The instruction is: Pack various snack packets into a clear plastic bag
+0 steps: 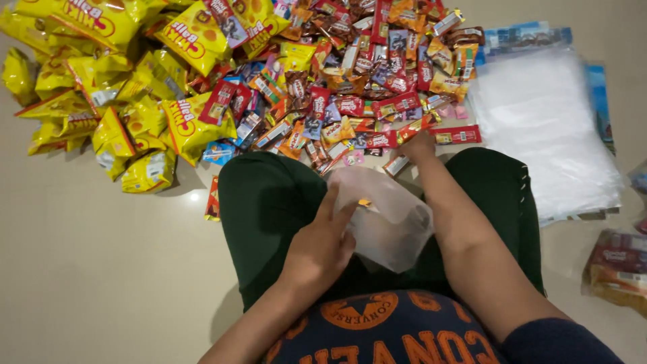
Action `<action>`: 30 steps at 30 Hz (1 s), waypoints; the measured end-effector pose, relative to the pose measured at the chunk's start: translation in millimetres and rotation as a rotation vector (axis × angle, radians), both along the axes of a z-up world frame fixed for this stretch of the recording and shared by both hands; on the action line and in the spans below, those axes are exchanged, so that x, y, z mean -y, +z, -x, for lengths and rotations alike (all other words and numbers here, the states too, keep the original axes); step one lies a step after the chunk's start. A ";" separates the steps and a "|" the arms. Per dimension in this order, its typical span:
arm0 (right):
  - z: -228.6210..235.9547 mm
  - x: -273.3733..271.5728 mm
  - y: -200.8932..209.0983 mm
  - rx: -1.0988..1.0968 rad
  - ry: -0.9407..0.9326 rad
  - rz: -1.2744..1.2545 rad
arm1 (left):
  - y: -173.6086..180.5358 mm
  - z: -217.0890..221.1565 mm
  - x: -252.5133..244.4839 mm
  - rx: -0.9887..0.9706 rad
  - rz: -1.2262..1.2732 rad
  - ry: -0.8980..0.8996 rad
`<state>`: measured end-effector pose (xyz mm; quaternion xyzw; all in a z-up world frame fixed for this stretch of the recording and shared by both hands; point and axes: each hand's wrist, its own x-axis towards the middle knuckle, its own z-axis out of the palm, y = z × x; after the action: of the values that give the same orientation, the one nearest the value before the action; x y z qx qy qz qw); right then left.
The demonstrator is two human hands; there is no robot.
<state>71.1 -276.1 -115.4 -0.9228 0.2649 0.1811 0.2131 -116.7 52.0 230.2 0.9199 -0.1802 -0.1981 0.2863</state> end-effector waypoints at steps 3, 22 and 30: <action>-9.8 16.4 25.8 0.019 0.054 -0.024 | -6.9 -1.0 -4.0 -0.010 0.086 -0.017; 201.2 -55.8 394.8 0.814 0.771 -0.248 | -31.0 -18.7 -0.9 0.003 0.418 0.055; 159.4 -106.0 312.5 0.869 0.978 0.221 | -26.8 -14.3 -5.8 0.012 0.409 0.053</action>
<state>-88.3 -170.1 197.1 -0.9422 -0.2777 -0.1600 0.0978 -102.4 57.8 203.4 0.8483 -0.1943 -0.1442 0.4709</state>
